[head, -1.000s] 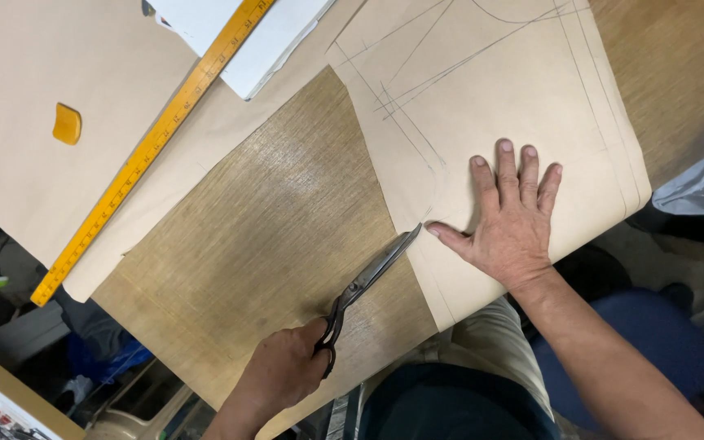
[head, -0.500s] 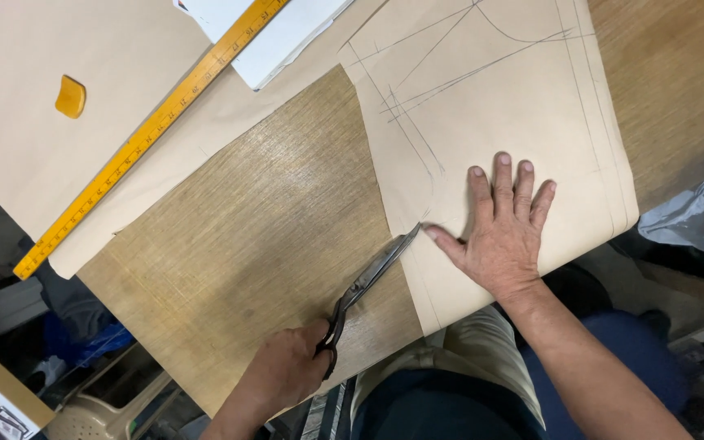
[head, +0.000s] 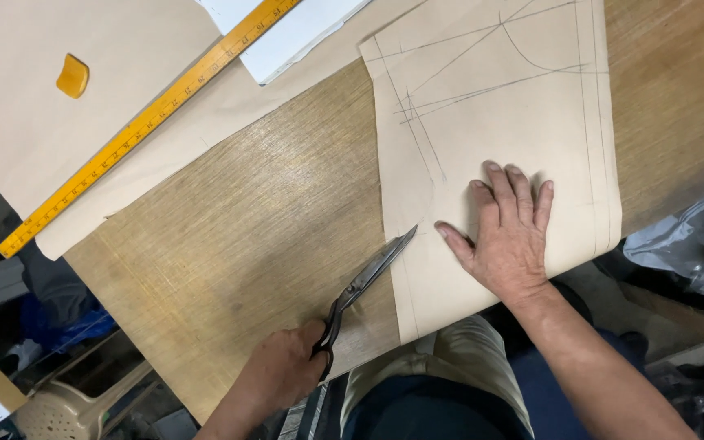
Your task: The person uses large shears to cut a beige paper pattern along pre-drawn lines on a wooden table. They rotate the paper and adjust their position to follow the curved and straight lines of the pattern.
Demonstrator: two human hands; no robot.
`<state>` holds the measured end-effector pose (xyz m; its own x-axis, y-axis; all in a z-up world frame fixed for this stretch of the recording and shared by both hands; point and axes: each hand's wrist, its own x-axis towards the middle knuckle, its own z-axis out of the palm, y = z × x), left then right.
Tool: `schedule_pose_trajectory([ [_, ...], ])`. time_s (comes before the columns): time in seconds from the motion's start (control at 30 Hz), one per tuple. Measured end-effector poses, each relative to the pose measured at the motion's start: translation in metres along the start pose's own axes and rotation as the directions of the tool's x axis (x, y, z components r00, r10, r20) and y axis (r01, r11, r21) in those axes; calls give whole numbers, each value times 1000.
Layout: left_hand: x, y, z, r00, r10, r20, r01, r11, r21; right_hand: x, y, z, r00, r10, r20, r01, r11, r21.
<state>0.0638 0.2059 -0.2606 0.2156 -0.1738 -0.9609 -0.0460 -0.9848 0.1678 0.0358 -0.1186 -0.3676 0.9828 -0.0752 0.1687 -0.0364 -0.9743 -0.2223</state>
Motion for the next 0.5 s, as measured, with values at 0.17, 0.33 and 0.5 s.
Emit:
schedule_pose_trajectory([
  [0.17, -1, -2, 7, 997, 19, -81, -20, 1000, -13, 16, 7, -2, 974, -136, 179, 123, 989, 77],
  [0.33, -2, 6, 1, 999, -15, -48, 14, 1000, -15, 7, 13, 14, 978, -158, 134, 150, 986, 67],
  [0.5, -4, 6, 0, 997, 9, -74, -9, 1000, 1, 9, 11, 9, 980, -158, 124, 152, 987, 55],
])
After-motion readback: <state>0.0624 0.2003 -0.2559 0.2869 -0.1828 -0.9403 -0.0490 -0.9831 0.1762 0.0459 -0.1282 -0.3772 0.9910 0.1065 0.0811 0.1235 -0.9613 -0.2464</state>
